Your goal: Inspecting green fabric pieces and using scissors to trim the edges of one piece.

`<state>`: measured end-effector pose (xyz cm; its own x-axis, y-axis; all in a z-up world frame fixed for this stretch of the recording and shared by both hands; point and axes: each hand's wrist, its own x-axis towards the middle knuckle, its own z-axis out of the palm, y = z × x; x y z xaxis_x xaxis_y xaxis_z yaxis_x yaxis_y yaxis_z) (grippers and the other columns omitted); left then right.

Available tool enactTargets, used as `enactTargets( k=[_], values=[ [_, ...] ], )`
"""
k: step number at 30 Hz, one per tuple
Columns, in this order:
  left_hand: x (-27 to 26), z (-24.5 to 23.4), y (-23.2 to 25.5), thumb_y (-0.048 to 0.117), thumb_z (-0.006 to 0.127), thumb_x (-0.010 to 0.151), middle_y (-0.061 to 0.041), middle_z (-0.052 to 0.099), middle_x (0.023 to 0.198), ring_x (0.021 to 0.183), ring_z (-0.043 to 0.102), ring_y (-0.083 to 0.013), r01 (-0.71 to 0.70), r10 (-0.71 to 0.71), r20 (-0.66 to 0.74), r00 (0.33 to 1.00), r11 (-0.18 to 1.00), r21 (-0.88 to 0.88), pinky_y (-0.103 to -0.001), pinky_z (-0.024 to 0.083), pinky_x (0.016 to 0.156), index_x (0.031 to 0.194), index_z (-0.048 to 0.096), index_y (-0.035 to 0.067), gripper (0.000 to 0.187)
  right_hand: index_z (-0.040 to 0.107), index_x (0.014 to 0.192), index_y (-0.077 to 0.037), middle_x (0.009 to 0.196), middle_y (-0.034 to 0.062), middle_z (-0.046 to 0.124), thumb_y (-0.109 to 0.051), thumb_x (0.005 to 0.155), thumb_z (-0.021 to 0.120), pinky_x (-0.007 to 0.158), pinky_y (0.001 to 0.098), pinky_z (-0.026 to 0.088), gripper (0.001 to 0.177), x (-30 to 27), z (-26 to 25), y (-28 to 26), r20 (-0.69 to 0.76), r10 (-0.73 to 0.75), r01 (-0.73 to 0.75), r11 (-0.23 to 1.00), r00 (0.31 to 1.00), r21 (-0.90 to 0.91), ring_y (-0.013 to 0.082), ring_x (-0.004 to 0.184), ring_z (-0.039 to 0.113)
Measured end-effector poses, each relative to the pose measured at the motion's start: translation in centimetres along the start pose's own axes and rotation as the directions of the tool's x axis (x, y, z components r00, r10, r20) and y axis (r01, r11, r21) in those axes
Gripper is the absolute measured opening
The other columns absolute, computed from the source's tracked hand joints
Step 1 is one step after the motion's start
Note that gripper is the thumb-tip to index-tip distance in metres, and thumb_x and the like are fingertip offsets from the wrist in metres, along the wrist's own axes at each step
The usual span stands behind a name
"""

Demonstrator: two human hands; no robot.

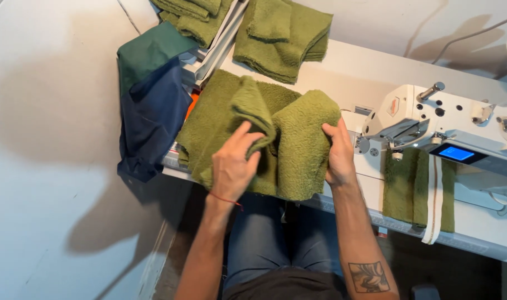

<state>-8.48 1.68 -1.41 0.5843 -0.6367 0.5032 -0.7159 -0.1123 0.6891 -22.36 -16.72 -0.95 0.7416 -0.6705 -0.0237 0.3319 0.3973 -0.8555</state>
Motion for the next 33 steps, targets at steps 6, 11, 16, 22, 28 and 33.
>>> enactTargets(
  k=[6, 11, 16, 22, 28, 33],
  values=[
    [0.2, 2.2, 3.4, 0.001, 0.074, 0.083, -0.015, 0.062, 0.147, 0.112, 0.068, -0.0331, -0.053, 0.056, 0.038, 0.998, 0.994, -0.092, -0.040, 0.057, 0.095, 0.119, 0.066, 0.009, 0.038, 0.044, 0.144, -0.003, 0.132, 0.0150, 0.060, -0.019, 0.103, 0.049, 0.096, 0.0397, 0.058, 0.044, -0.7, -1.4, 2.2, 0.014, 0.036, -0.036, 0.999, 0.999, 0.019, 0.0236, 0.117, 0.064],
    [0.4, 3.9, 5.5, 0.003, 0.077, 0.076, -0.011, 0.059, 0.151, 0.108, 0.066, -0.0299, -0.132, 0.136, 0.128, 0.982, 0.990, -0.040, -0.039, 0.058, 0.088, 0.120, 0.065, 0.008, 0.046, 0.047, 0.140, -0.003, 0.127, 0.0139, 0.063, -0.015, 0.095, 0.068, 0.094, 0.0367, 0.059, 0.052, -1.5, -0.6, 0.9, 0.024, -0.102, 0.104, 0.987, 0.995, -0.125, 0.0216, 0.112, 0.067],
    [0.1, 3.6, 8.1, 0.007, 0.082, 0.077, -0.017, 0.047, 0.158, 0.126, 0.061, -0.0328, -0.189, 0.240, 0.172, 0.955, 0.945, -0.268, -0.040, 0.053, 0.106, 0.139, 0.057, 0.004, 0.067, 0.059, 0.131, 0.002, 0.116, 0.0114, 0.071, 0.002, 0.090, 0.076, 0.085, 0.0307, 0.060, 0.044, -2.4, -0.9, -1.6, -0.142, -0.255, 0.211, 0.940, 0.956, -0.269, 0.0191, 0.097, 0.071],
    [-0.9, 4.5, 7.9, 0.004, 0.078, 0.081, -0.018, 0.052, 0.156, 0.131, 0.061, -0.0331, -0.087, 0.166, 0.166, 0.972, 0.912, -0.401, -0.039, 0.050, 0.112, 0.142, 0.057, 0.005, 0.065, 0.051, 0.140, -0.001, 0.126, 0.0114, 0.068, 0.000, 0.097, 0.072, 0.092, 0.0294, 0.060, 0.048, -3.5, -1.8, -4.4, -0.108, -0.330, 0.264, 0.879, 0.938, -0.396, 0.0178, 0.107, 0.070],
    [-1.0, 6.3, 3.5, 0.007, 0.067, 0.097, -0.011, 0.081, 0.121, 0.107, 0.080, -0.0249, 0.389, -0.295, 0.261, 0.919, 0.780, -0.489, -0.036, 0.063, 0.092, 0.140, 0.069, 0.010, 0.042, 0.044, 0.147, -0.003, 0.128, 0.0128, 0.066, -0.007, 0.101, 0.066, 0.090, 0.0330, 0.062, 0.052, -3.6, -2.5, -4.7, -0.154, -0.276, 0.213, 0.918, 0.949, -0.334, 0.0193, 0.110, 0.069],
    [-1.1, 6.5, -2.0, 0.006, 0.068, 0.097, -0.016, 0.071, 0.126, 0.116, 0.069, -0.0311, 0.186, -0.183, 0.033, 0.983, 0.973, -0.137, -0.038, 0.056, 0.099, 0.145, 0.056, 0.009, 0.050, 0.044, 0.148, -0.003, 0.126, 0.0142, 0.068, -0.005, 0.101, 0.066, 0.092, 0.0353, 0.063, 0.051, -5.9, -3.1, -6.8, -0.178, -0.357, 0.255, 0.868, 0.917, -0.427, 0.0215, 0.111, 0.070]
  ],
)
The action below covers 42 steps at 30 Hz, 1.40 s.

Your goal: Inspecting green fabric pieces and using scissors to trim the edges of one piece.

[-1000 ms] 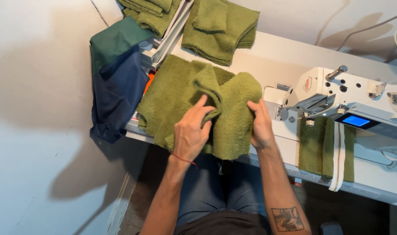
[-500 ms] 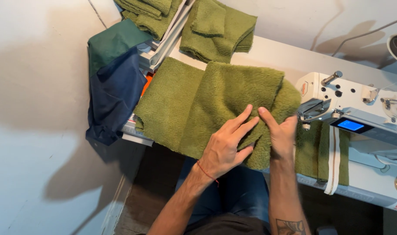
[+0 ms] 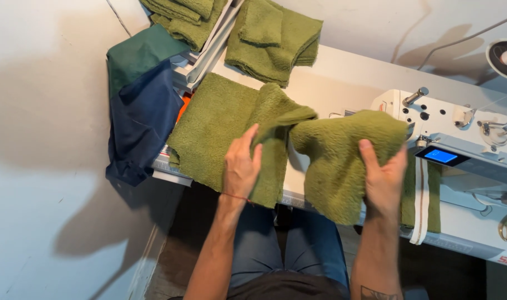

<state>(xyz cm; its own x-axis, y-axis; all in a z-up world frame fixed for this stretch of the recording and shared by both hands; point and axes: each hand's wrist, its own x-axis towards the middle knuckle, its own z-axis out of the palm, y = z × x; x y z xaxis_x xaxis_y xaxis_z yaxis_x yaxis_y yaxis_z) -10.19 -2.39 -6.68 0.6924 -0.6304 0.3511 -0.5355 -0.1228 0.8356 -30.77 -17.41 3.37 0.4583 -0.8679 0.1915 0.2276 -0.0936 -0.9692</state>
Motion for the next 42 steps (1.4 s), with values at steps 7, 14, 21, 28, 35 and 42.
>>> enactTargets(
  k=[7, 14, 21, 28, 35, 42],
  values=[
    [1.1, -0.8, 0.5, 0.015, 0.069, 0.091, -0.024, 0.066, 0.119, 0.107, 0.062, -0.0416, 0.031, -0.034, 0.008, 0.999, 0.976, 0.214, -0.049, 0.051, 0.093, 0.152, 0.042, 0.002, 0.068, 0.053, 0.133, 0.006, 0.123, 0.0222, 0.069, -0.003, 0.116, 0.068, 0.088, 0.0363, 0.064, 0.025, -2.3, -6.8, -1.5, -0.056, -0.114, 0.114, 0.993, 0.992, 0.000, 0.0258, 0.101, 0.072],
    [1.0, 2.1, 0.5, 0.011, 0.066, 0.090, -0.028, 0.063, 0.123, 0.112, 0.062, -0.0426, 0.023, -0.024, 0.023, 0.999, 0.998, 0.065, -0.051, 0.053, 0.094, 0.158, 0.030, 0.007, 0.077, 0.049, 0.145, 0.000, 0.128, 0.0183, 0.068, -0.004, 0.110, 0.066, 0.093, 0.0375, 0.065, 0.039, -3.5, -5.2, -6.4, -0.193, -0.146, 0.154, 0.988, 0.970, 0.031, 0.0249, 0.107, 0.073],
    [0.2, 3.3, 0.0, 0.006, 0.059, 0.094, -0.034, 0.048, 0.144, 0.108, 0.063, -0.0492, -0.089, 0.064, 0.104, 0.993, 0.960, 0.265, -0.051, 0.055, 0.087, 0.147, 0.041, 0.017, 0.058, 0.045, 0.143, 0.005, 0.125, 0.0226, 0.067, -0.002, 0.116, 0.063, 0.089, 0.0387, 0.065, 0.033, -3.9, -8.3, -5.4, -0.137, -0.159, 0.166, 0.985, 0.978, 0.044, 0.0273, 0.104, 0.073],
    [0.1, 0.9, 2.2, 0.007, 0.054, 0.101, -0.022, 0.053, 0.149, 0.106, 0.065, -0.0450, 0.005, -0.018, 0.222, 0.975, 0.998, 0.060, -0.050, 0.055, 0.086, 0.126, 0.051, 0.017, 0.027, 0.044, 0.149, 0.005, 0.127, 0.0223, 0.066, -0.002, 0.114, 0.064, 0.089, 0.0385, 0.065, 0.040, -4.1, -8.6, -5.4, -0.158, -0.136, 0.153, 0.983, 0.978, 0.104, 0.0267, 0.105, 0.073],
    [-0.1, 1.3, -0.4, -0.006, 0.055, 0.086, -0.030, 0.050, 0.141, 0.119, 0.059, -0.0473, -0.182, 0.149, 0.287, 0.946, 0.979, 0.091, -0.048, 0.052, 0.101, 0.118, 0.068, 0.016, 0.042, 0.045, 0.143, 0.006, 0.127, 0.0228, 0.066, -0.001, 0.113, 0.064, 0.090, 0.0397, 0.065, 0.036, -4.1, -9.2, -5.3, -0.161, -0.113, 0.132, 0.985, 0.981, 0.115, 0.0274, 0.105, 0.072],
    [0.9, 1.0, 1.7, 0.021, 0.079, 0.088, -0.021, 0.054, 0.135, 0.116, 0.063, -0.0402, -0.059, 0.030, 0.356, 0.934, 0.996, 0.072, -0.044, 0.053, 0.097, 0.127, 0.068, 0.018, 0.040, 0.045, 0.146, 0.005, 0.127, 0.0220, 0.066, -0.003, 0.112, 0.066, 0.092, 0.0412, 0.064, 0.041, -4.2, -9.5, -5.3, -0.187, -0.094, 0.128, 0.976, 0.978, 0.178, 0.0272, 0.105, 0.073]
  ],
)
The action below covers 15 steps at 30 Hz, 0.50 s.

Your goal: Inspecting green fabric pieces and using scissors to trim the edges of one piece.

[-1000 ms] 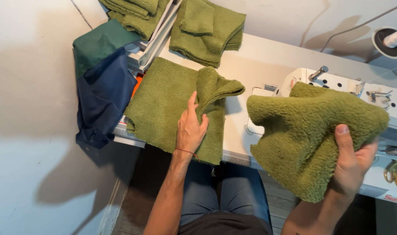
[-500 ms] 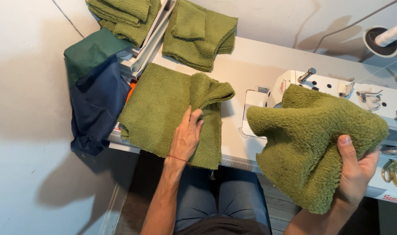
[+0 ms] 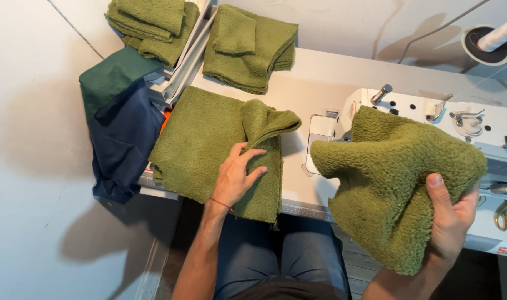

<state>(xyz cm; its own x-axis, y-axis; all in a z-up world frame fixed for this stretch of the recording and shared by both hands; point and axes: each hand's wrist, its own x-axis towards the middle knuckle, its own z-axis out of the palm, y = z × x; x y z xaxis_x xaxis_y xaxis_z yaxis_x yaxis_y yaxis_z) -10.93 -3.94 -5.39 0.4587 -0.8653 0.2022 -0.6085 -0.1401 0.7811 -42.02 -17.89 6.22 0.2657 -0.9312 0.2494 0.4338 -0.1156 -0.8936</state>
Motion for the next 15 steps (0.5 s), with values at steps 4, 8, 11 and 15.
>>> enactTargets(
  k=[4, 8, 11, 15],
  values=[
    [0.4, 1.2, 0.5, 0.015, 0.079, 0.085, -0.014, 0.055, 0.131, 0.119, 0.062, -0.0304, 0.067, -0.072, -0.027, 0.997, 0.985, -0.157, -0.038, 0.052, 0.102, 0.134, 0.066, 0.019, 0.051, 0.046, 0.143, 0.005, 0.128, 0.0219, 0.066, -0.003, 0.113, 0.067, 0.092, 0.0404, 0.063, 0.038, -0.2, -0.4, -0.1, -0.002, 0.012, -0.012, 1.000, 1.000, 0.006, 0.0266, 0.106, 0.071],
    [2.1, 1.5, -0.1, 0.006, 0.082, 0.082, -0.015, 0.052, 0.126, 0.124, 0.056, -0.0276, 0.001, -0.047, -0.114, 0.992, 0.928, -0.374, -0.039, 0.044, 0.113, 0.142, 0.064, 0.013, 0.063, 0.045, 0.147, 0.003, 0.129, 0.0206, 0.065, -0.004, 0.111, 0.068, 0.095, 0.0415, 0.063, 0.044, -0.1, -1.2, -0.6, -0.042, 0.012, -0.013, 1.000, 0.999, -0.012, 0.0258, 0.107, 0.071],
    [5.1, -0.5, 2.6, 0.005, 0.077, 0.085, -0.010, 0.052, 0.141, 0.134, 0.053, -0.0234, -0.098, -0.065, -0.226, 0.972, 0.761, -0.641, -0.037, 0.043, 0.118, 0.147, 0.055, 0.010, 0.066, 0.044, 0.150, 0.002, 0.128, 0.0205, 0.065, -0.006, 0.109, 0.066, 0.092, 0.0417, 0.063, 0.047, 0.0, -1.3, -1.2, -0.043, 0.037, -0.039, 0.997, 0.998, -0.062, 0.0265, 0.107, 0.071],
    [12.9, -1.6, 4.0, 0.000, 0.075, 0.090, -0.014, 0.040, 0.153, 0.146, 0.045, -0.0274, -0.288, -0.036, -0.491, 0.870, 0.772, -0.566, -0.039, 0.038, 0.126, 0.160, 0.042, 0.012, 0.078, 0.043, 0.151, 0.002, 0.130, 0.0196, 0.063, -0.005, 0.107, 0.064, 0.092, 0.0422, 0.061, 0.049, -0.4, -1.3, -1.4, -0.082, 0.045, -0.051, 0.996, 0.996, -0.076, 0.0274, 0.112, 0.069]
  ],
)
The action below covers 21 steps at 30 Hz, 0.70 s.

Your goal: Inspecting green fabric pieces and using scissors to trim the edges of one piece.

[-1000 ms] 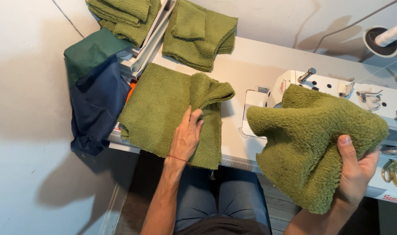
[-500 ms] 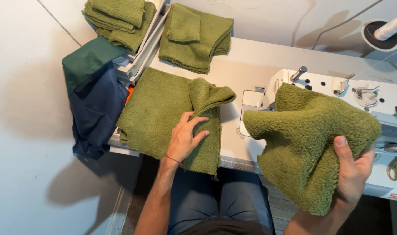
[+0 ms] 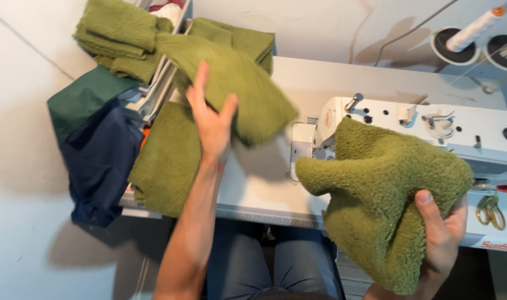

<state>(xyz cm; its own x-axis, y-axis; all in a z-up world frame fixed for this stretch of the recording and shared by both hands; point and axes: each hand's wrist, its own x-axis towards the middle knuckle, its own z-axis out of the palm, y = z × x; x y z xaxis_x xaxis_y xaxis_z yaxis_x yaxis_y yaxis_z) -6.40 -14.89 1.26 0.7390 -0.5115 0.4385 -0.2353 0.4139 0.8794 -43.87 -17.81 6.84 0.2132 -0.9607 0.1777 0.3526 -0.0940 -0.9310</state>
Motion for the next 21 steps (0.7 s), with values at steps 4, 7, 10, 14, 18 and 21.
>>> enactTargets(
  k=[4, 7, 10, 14, 18, 21],
  values=[
    [10.2, 3.9, -5.5, -0.002, 0.076, 0.095, -0.017, 0.035, 0.158, 0.146, 0.046, -0.0314, -0.216, 0.243, -0.199, 0.949, 0.965, 0.147, -0.040, 0.037, 0.127, 0.165, 0.036, 0.019, 0.083, 0.042, 0.152, 0.002, 0.136, 0.0184, 0.061, -0.005, 0.104, 0.066, 0.103, 0.0436, 0.055, 0.054, -0.3, -2.1, 0.7, -0.018, -0.005, 0.005, 1.000, 1.000, -0.015, 0.0276, 0.122, 0.065],
    [16.8, 6.1, -9.8, -0.001, 0.078, 0.094, -0.020, 0.032, 0.157, 0.144, 0.041, -0.0333, -0.339, 0.407, -0.372, 0.834, 0.911, 0.236, -0.042, 0.032, 0.129, 0.165, 0.035, 0.023, 0.086, 0.041, 0.151, 0.001, 0.139, 0.0184, 0.060, -0.005, 0.099, 0.067, 0.108, 0.0452, 0.052, 0.059, -0.6, -4.6, 1.9, -0.043, -0.023, 0.019, 0.996, 0.999, -0.087, 0.0282, 0.126, 0.064],
    [19.6, 7.6, -14.2, 0.009, 0.076, 0.103, -0.025, 0.026, 0.160, 0.147, 0.039, -0.0367, -0.280, 0.354, -0.453, 0.818, 0.934, 0.224, -0.043, 0.031, 0.130, 0.167, 0.028, 0.027, 0.082, 0.042, 0.154, 0.000, 0.140, 0.0192, 0.061, -0.004, 0.093, 0.066, 0.108, 0.0467, 0.052, 0.065, -1.5, -9.1, 2.4, -0.114, 0.002, -0.030, 0.967, 0.994, -0.253, 0.0296, 0.125, 0.064],
    [19.3, 6.0, -25.0, 0.014, 0.072, 0.098, -0.035, 0.021, 0.163, 0.151, 0.029, -0.0467, 0.024, 0.191, -0.527, 0.828, 0.927, 0.374, -0.048, 0.028, 0.124, 0.165, 0.025, 0.026, 0.083, 0.043, 0.156, -0.001, 0.142, 0.0191, 0.061, -0.003, 0.092, 0.064, 0.107, 0.0465, 0.052, 0.068, -0.1, -7.1, 2.9, -0.095, 0.044, -0.074, 0.935, 0.994, -0.346, 0.0298, 0.126, 0.064],
    [14.4, 4.9, -22.9, 0.004, 0.066, 0.093, -0.025, 0.033, 0.165, 0.140, 0.042, -0.0417, 0.130, -0.099, -0.347, 0.933, 0.989, 0.066, -0.046, 0.035, 0.118, 0.165, 0.031, 0.018, 0.082, 0.043, 0.156, 0.000, 0.142, 0.0176, 0.061, -0.003, 0.089, 0.065, 0.110, 0.0443, 0.051, 0.070, 0.4, -3.3, 2.3, -0.048, 0.007, -0.022, 0.939, 0.999, -0.344, 0.0279, 0.127, 0.063],
    [9.8, 0.2, -18.3, 0.003, 0.064, 0.099, -0.011, 0.036, 0.169, 0.142, 0.043, -0.0271, 0.082, -0.094, -0.033, 0.995, 0.958, -0.274, -0.039, 0.035, 0.121, 0.162, 0.037, 0.012, 0.070, 0.044, 0.156, 0.000, 0.141, 0.0169, 0.060, -0.002, 0.089, 0.065, 0.112, 0.0431, 0.051, 0.070, 0.9, -0.9, 3.3, 0.024, 0.017, -0.008, 0.946, 1.000, -0.324, 0.0268, 0.128, 0.063]
  ],
)
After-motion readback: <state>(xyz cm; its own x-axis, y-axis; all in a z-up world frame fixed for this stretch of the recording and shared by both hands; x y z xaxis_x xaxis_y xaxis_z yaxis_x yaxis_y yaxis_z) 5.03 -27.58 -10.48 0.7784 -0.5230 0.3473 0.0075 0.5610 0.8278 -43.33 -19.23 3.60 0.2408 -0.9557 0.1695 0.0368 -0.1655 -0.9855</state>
